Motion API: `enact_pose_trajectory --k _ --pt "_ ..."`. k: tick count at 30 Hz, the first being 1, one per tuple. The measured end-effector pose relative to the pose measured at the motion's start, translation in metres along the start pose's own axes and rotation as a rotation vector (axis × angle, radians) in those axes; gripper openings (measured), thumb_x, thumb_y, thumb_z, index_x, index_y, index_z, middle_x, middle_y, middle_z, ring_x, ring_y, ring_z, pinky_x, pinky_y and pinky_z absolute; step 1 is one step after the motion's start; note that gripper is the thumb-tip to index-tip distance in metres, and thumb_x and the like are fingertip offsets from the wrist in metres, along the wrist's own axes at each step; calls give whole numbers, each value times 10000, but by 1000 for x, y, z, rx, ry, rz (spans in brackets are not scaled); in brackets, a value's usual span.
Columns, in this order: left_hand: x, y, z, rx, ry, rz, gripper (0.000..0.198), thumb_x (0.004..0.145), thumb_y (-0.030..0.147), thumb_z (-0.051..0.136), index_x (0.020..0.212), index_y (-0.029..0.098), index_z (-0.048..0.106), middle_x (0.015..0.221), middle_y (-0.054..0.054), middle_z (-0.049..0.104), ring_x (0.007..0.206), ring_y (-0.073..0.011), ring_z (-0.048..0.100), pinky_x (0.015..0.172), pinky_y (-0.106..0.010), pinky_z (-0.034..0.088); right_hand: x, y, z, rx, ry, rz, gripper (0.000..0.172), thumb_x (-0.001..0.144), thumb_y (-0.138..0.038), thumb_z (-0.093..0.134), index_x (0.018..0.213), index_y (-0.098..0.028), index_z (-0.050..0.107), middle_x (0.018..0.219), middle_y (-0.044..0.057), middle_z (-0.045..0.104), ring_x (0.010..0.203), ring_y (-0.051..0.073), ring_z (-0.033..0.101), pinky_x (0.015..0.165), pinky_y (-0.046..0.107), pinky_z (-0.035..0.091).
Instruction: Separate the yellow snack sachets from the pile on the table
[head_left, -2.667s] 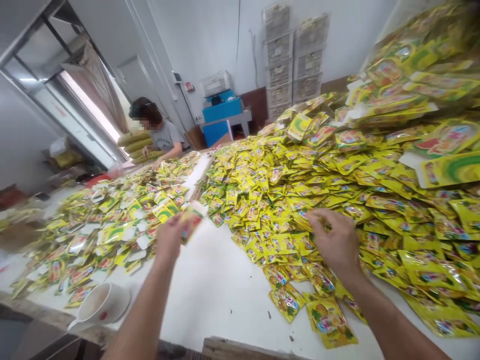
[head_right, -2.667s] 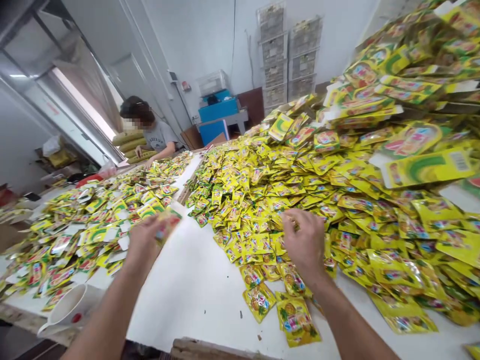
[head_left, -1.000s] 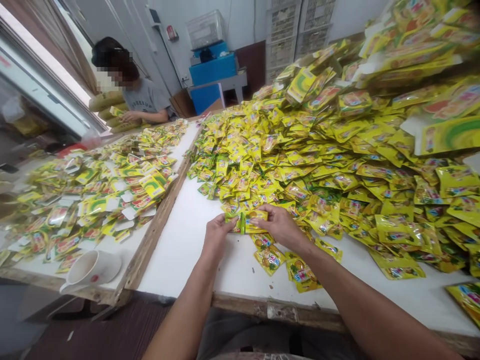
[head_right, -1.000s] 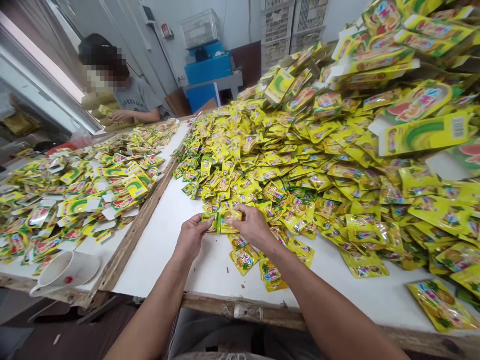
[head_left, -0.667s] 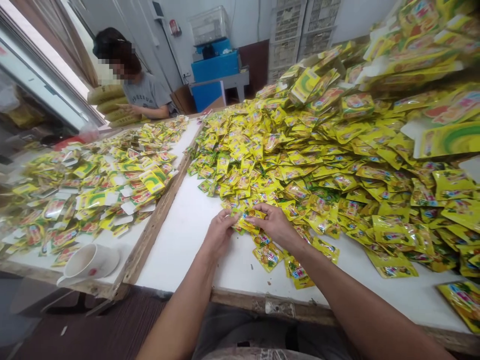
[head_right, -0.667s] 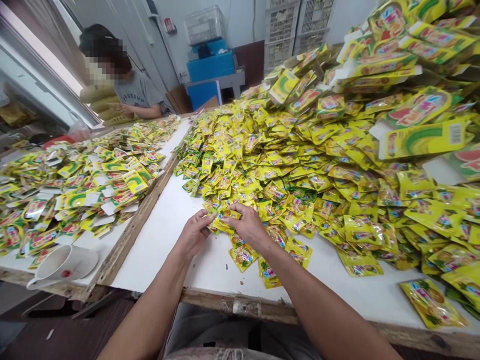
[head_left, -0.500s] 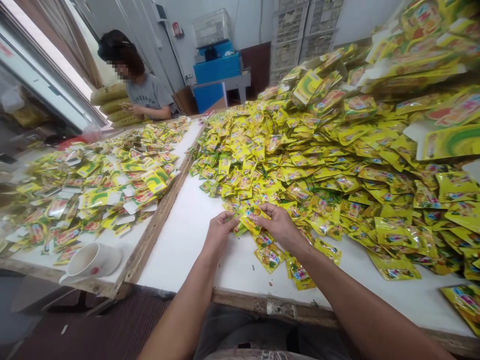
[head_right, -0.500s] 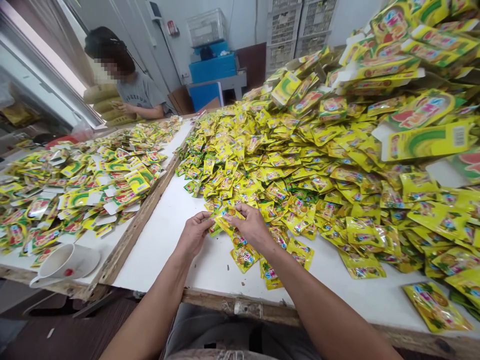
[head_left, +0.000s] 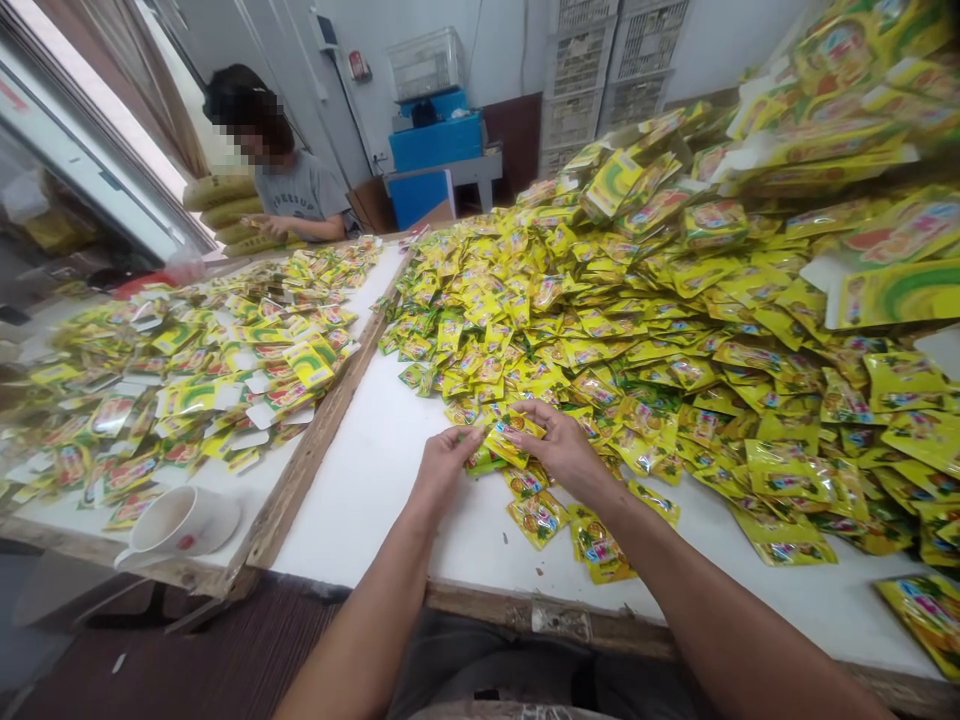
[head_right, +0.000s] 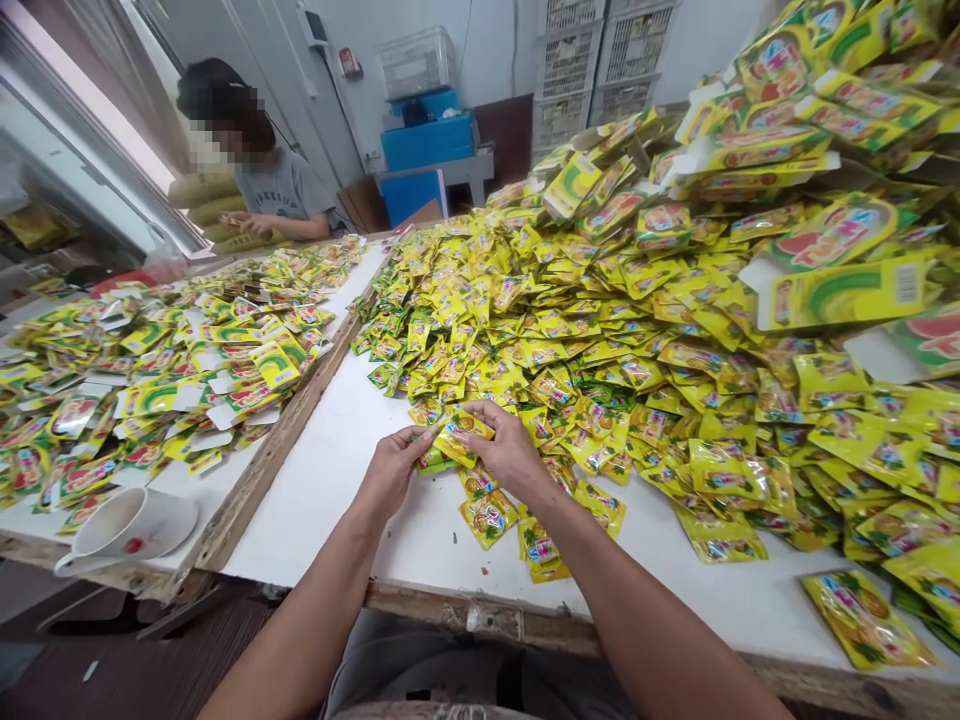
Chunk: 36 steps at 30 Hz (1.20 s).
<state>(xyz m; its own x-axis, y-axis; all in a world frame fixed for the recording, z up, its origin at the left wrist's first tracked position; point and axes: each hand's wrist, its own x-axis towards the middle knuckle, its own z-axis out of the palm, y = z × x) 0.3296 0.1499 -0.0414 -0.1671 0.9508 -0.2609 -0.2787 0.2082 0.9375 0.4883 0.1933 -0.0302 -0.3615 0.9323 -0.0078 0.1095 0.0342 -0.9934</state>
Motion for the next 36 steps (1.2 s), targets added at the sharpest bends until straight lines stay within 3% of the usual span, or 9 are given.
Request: enact_pose_trajectory --k 5,14,18,21,24,27,30,33,36 --pt "-2 -2 -1 97 -89 26 338 631 440 735 755 155 602 626 14 619 571 -109 564 577 -223 428 -1 3 2 -120 -140 26 527 644 -304 675 1124 -239 469 812 -20 557 568 90 471 525 219 384" --pt "0 -3 4 41 12 56 336 531 338 799 677 156 556 570 52 547 506 -84 492 527 -212 385 0 7 9 106 -74 97 659 611 -410 713 1184 -190 472 1026 77 595 886 180 582 745 295 481" --pt "3 11 9 108 -39 100 341 541 316 799 743 156 577 623 47 542 526 -68 475 514 -190 359 -3 0 11 160 -127 184 535 605 -464 703 1028 -150 607 821 39 640 749 178 593 683 303 499" --pt "11 36 10 93 -197 42 403 554 320 797 847 169 565 689 25 581 577 -82 527 578 -206 414 0 -5 6 212 -17 196 474 598 -458 690 935 -130 635 670 7 606 590 138 540 568 264 466" --pt "37 68 2 273 -283 15 391 614 390 742 878 167 558 730 -24 632 645 -136 602 641 -266 468 1 -8 -5 1 142 188 403 622 -415 651 908 -132 652 467 -60 428 424 84 334 416 217 285" --pt "85 101 -13 742 49 154 310 676 420 656 833 165 578 758 -57 671 721 -184 640 675 -292 480 -2 -10 -13 -162 154 125 318 668 -384 592 863 -143 662 439 -77 293 428 79 226 418 226 179" --pt "141 127 -29 970 312 197 261 691 388 623 813 159 598 846 -102 689 865 -259 632 724 -335 461 -5 -12 -12 -203 136 114 342 696 -404 546 894 -144 647 463 -81 221 446 88 209 436 231 162" --pt "191 138 -36 1084 353 216 336 681 400 624 917 160 613 1007 -126 682 1026 -307 579 809 -353 427 -7 -12 -8 -176 111 188 368 716 -434 506 920 -151 624 477 -83 203 444 87 191 441 230 152" --pt "227 136 -33 1153 282 210 436 673 446 629 1018 182 601 1102 -107 662 1060 -288 572 833 -315 416 -6 -11 -8 -170 100 166 326 712 -432 507 866 -172 629 487 -68 270 454 91 232 443 226 179"
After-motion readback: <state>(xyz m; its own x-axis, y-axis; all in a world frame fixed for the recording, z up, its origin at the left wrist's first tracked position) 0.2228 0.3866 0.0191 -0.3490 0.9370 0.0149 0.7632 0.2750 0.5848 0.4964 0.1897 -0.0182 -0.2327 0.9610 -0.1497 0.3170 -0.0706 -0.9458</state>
